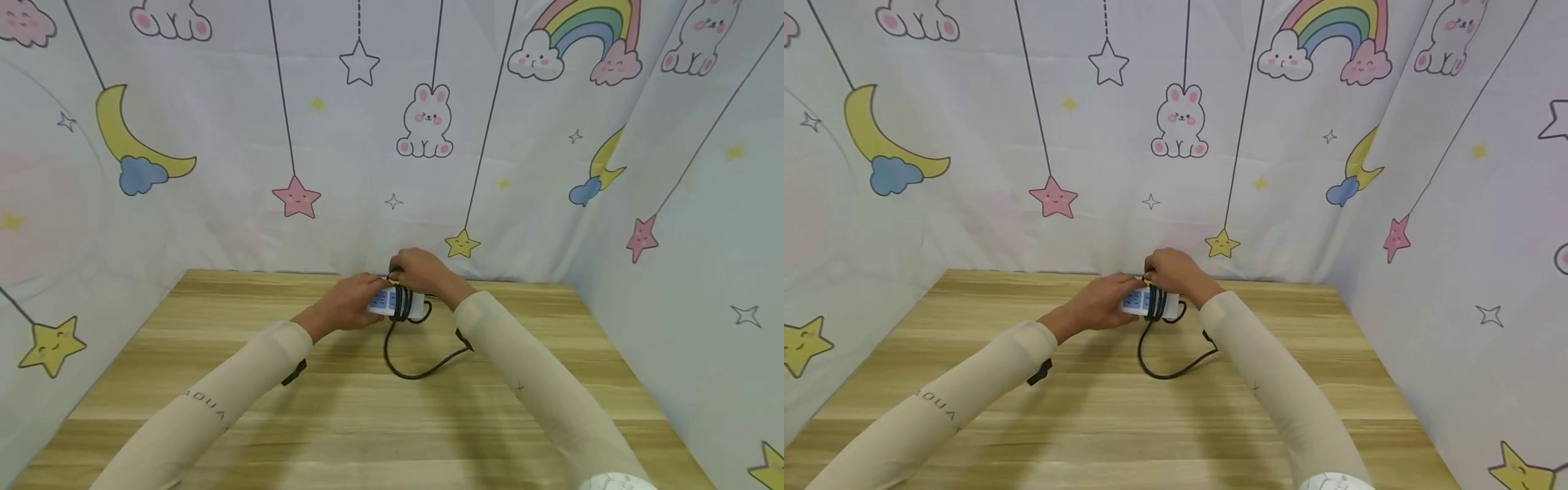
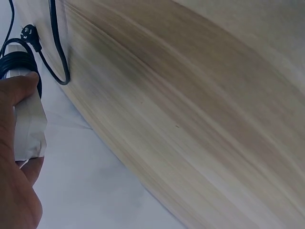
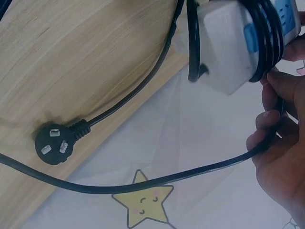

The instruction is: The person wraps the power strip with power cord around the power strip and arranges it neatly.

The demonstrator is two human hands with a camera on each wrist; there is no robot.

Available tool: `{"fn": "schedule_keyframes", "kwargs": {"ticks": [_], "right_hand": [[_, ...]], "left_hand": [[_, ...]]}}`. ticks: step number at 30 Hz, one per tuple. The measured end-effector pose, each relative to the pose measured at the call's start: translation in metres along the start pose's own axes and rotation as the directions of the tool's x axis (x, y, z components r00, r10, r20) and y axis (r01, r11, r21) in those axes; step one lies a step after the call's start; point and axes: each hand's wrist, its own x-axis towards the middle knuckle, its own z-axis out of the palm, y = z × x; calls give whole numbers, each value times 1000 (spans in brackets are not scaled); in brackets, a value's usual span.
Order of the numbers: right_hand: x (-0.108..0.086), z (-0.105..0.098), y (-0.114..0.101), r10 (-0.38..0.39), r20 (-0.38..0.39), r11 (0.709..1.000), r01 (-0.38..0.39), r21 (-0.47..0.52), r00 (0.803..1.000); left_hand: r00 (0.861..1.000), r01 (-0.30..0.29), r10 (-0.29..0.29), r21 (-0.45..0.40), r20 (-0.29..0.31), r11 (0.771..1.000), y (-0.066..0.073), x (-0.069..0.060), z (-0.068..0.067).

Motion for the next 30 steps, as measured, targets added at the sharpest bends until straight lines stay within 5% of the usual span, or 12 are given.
{"fn": "schedule_keyframes", "kwargs": {"ticks": [6, 13, 21, 30], "right_hand": [[-5, -1, -7, 35, -21, 999, -35, -8, 999], [-4, 2, -17, 39, -15, 999, -39, 30, 999], [0, 15, -25, 37, 22, 998, -36, -43, 999], [-6, 19, -35, 50, 4, 998, -50, -34, 999]], "left_hand": [[997, 73, -73, 20, -4, 997, 0, 2, 1], [993, 104, -102, 23, -57, 994, -4, 2, 4], [985, 128, -119, 62, -128, 990, -4, 0, 7], [966, 188, -181, 18, -183, 982, -7, 4, 5]]}}
